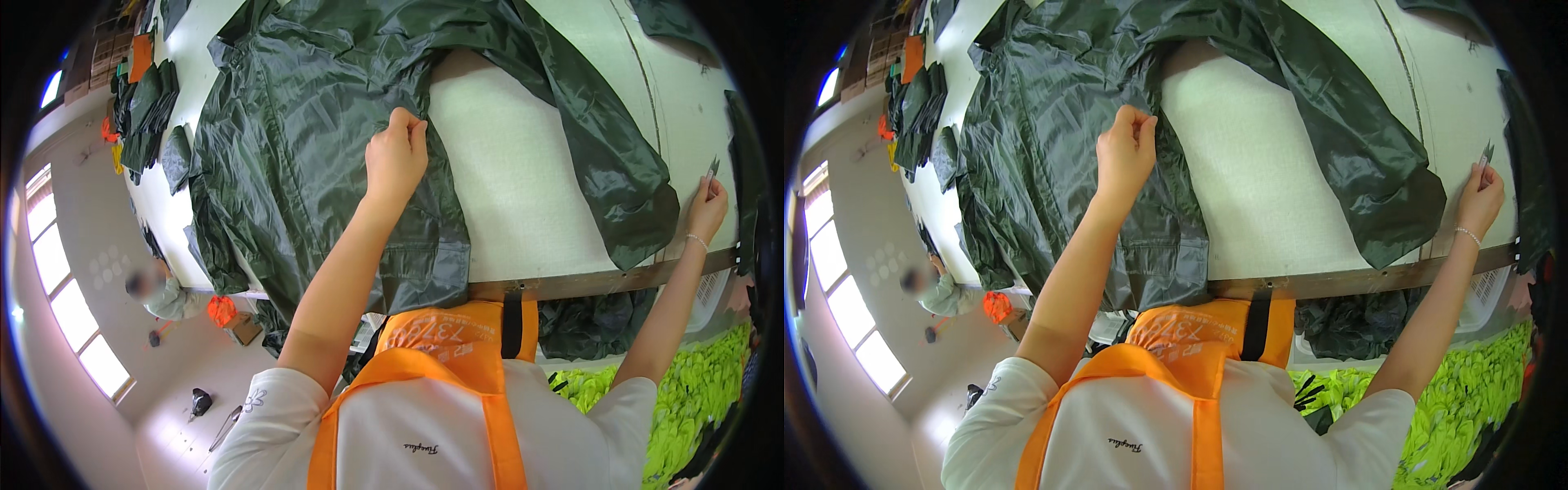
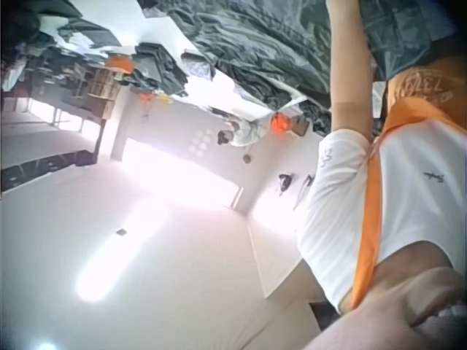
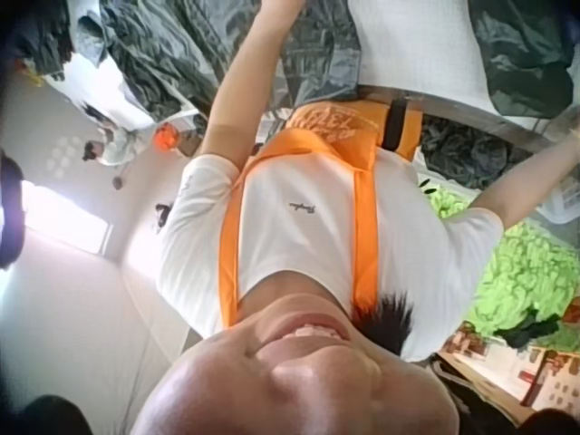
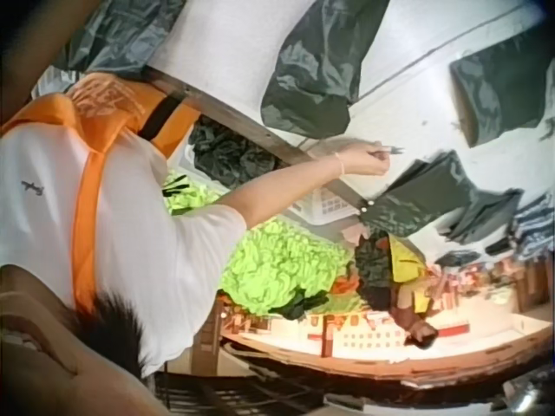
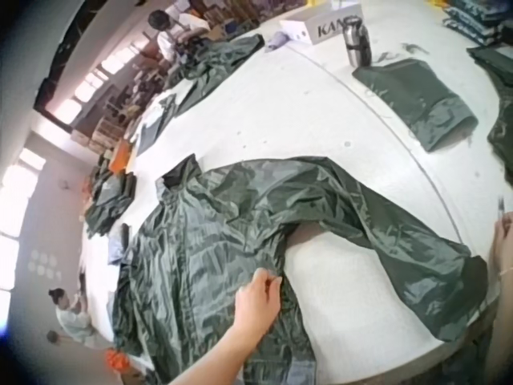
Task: The person folds a dark green jacket on a white table. They smooth the fabric, fold the sleeves inward, fold the jacket in half, and place it on a stack of similar folded jackets.
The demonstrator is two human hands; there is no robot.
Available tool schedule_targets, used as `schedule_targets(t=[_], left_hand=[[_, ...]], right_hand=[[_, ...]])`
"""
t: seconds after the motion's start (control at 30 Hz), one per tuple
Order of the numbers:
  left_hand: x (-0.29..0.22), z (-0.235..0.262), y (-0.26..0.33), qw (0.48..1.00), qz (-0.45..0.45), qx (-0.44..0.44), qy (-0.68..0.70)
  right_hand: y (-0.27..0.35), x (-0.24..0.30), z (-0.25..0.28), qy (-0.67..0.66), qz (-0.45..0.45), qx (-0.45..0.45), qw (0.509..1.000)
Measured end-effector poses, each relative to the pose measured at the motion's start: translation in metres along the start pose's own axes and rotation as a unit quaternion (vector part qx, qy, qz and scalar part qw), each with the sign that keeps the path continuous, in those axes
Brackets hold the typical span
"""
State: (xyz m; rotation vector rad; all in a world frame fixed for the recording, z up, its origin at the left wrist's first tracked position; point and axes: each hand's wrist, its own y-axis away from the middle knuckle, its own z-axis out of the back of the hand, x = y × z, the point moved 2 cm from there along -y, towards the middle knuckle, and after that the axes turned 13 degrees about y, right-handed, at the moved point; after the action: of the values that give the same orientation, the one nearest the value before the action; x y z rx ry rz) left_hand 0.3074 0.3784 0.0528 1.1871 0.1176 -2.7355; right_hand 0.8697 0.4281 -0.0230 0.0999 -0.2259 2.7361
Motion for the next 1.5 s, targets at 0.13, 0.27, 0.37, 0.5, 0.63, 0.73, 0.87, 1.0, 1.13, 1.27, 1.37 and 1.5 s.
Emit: schedule_targets(t=[0.13,0.27,0.37,0.5,0.63,0.73,0.87,1.0,1.13,1.27,1.37,1.5], left_hand=[[-0.007,-0.002,-0.004,0.999,0.021,0.021,-0.016],[-0.008,0.000,-0.002,1.000,0.019,0.014,0.007],[-0.009,0.000,-0.004,0.997,0.052,0.022,0.056],[-0.006,0.007,-0.011,0.985,0.131,0.047,0.104],[-0.012,0.014,-0.013,0.974,0.188,0.070,0.101],[-0.017,0.012,-0.013,0.972,0.192,0.066,0.121],[-0.018,0.008,-0.009,0.972,0.202,0.049,0.107],[-0.021,0.005,-0.007,0.977,0.189,0.052,0.085],[-0.020,0.004,-0.004,0.985,0.152,0.052,0.070],[-0.015,0.003,-0.002,0.990,0.114,0.035,0.080],[-0.018,0.005,0.003,0.985,0.144,0.035,0.091],[-0.015,0.005,0.004,0.974,0.184,0.045,0.123]], right_hand=[[-0.011,-0.023,-0.011,-0.032,0.016,0.032,0.999],[0.011,0.068,0.083,-0.362,-0.061,0.064,0.928],[0.082,0.186,0.138,-0.485,-0.009,0.129,0.865],[0.174,0.316,0.092,-0.408,0.126,0.249,0.869],[0.197,0.352,0.046,-0.365,0.154,0.174,0.902],[0.199,0.368,0.045,-0.333,0.186,0.168,0.909],[0.200,0.381,0.043,-0.339,0.188,0.183,0.904],[0.208,0.386,0.040,-0.363,0.166,0.188,0.897],[0.210,0.390,0.037,-0.354,0.161,0.186,0.902],[0.210,0.391,0.035,-0.349,0.171,0.180,0.904],[0.214,0.393,0.036,-0.358,0.169,0.159,0.904],[0.213,0.395,0.033,-0.348,0.172,0.143,0.910]])
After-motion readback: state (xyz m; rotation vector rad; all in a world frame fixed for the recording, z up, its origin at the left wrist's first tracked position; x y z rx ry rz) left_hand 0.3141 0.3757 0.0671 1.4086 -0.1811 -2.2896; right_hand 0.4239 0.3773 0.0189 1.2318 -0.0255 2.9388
